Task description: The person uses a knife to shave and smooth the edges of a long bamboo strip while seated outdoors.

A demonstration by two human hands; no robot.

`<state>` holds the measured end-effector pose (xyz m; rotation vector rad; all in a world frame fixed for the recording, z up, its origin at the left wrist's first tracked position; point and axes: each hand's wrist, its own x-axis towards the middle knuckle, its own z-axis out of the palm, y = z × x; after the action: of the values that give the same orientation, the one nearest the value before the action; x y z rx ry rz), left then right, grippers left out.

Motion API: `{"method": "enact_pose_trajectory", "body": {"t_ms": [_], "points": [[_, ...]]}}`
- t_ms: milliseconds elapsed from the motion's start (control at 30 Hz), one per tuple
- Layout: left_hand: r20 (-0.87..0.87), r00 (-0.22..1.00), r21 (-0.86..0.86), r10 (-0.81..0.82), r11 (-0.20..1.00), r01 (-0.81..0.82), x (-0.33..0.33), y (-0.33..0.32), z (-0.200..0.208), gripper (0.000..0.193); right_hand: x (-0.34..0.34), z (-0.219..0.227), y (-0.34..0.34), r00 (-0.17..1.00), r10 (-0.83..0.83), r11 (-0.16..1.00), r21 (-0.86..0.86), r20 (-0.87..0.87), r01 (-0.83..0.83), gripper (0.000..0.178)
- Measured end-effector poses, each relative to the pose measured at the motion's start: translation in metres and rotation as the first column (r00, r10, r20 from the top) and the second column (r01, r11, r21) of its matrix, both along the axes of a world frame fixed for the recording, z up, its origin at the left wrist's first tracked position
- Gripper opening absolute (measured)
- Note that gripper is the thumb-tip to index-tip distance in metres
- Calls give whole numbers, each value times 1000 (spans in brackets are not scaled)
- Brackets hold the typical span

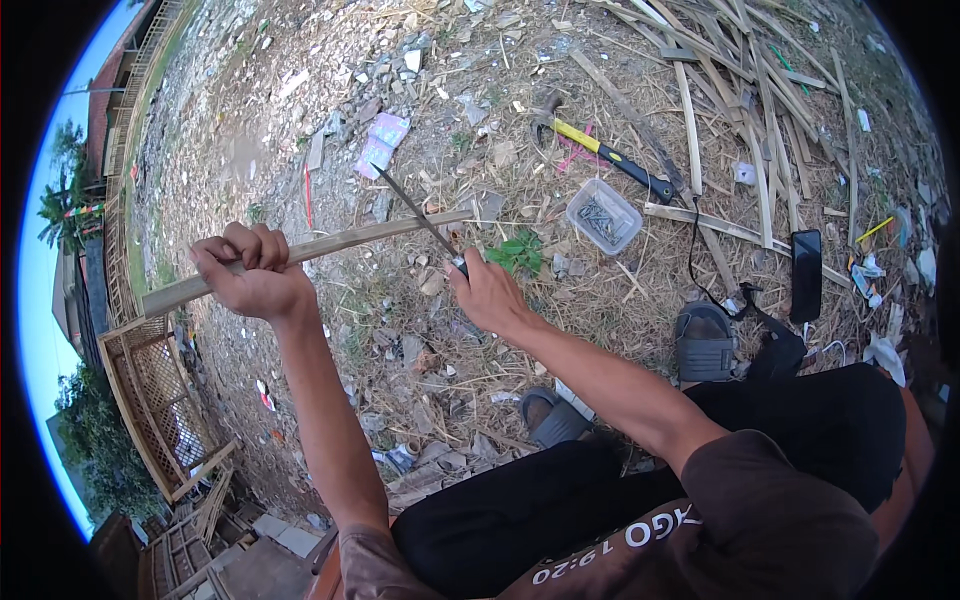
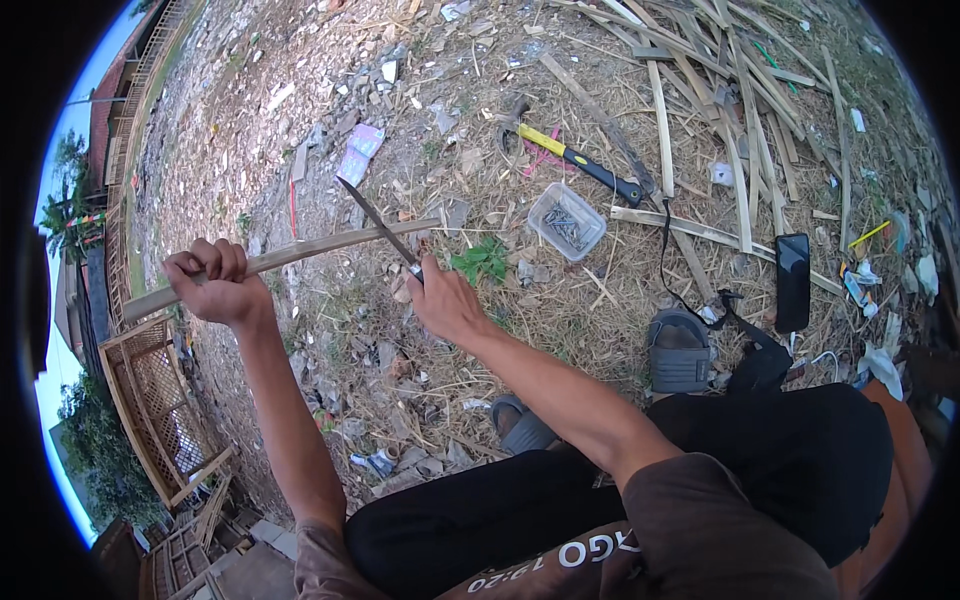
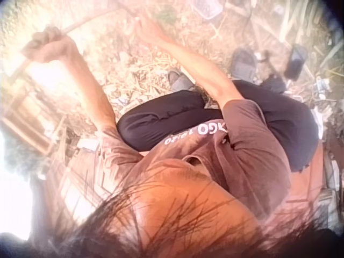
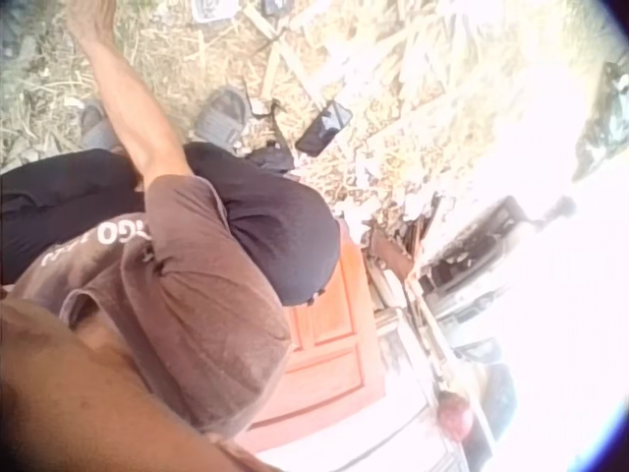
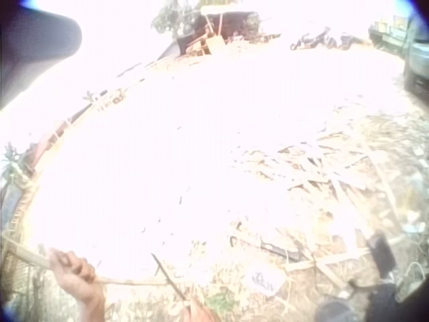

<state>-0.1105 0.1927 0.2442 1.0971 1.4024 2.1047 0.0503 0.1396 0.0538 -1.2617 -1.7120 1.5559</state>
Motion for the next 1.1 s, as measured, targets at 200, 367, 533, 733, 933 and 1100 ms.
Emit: {"method": "enact_pose_trajectory", "body": {"t_ms": [200, 367, 533, 733, 933, 1100], "points": [[-2, 1000, -4, -2, 1000, 2, 6, 0, -1, 36, 2, -7, 2, 998, 7, 986, -165, 66, 4, 33], [-4, 1000, -12, 1, 1000, -1, 8, 0, -1, 35, 4, 2, -2, 999, 24, 999, -43, 31, -23, 34], [0, 1000, 12, 15, 1000, -15, 8, -1, 1, 35, 4, 0, 8, 1000, 17, 996, -92, -17, -19, 39], [26, 995, -10, 91, 996, -91, 1, -1, 2, 36, 3, -14, 11, 999, 22, 993, -114, 42, -17, 36], [26, 996, -1, 88, 996, -88, -5, -1, -1, 36, 4, -25, 10, 993, 1, 992, -124, 119, 14, 35], [43, 994, -15, 101, 995, -101, 1, 1, 0, 37, 5, -27, 4, 996, -1, 997, -71, 85, 7, 35]]}}
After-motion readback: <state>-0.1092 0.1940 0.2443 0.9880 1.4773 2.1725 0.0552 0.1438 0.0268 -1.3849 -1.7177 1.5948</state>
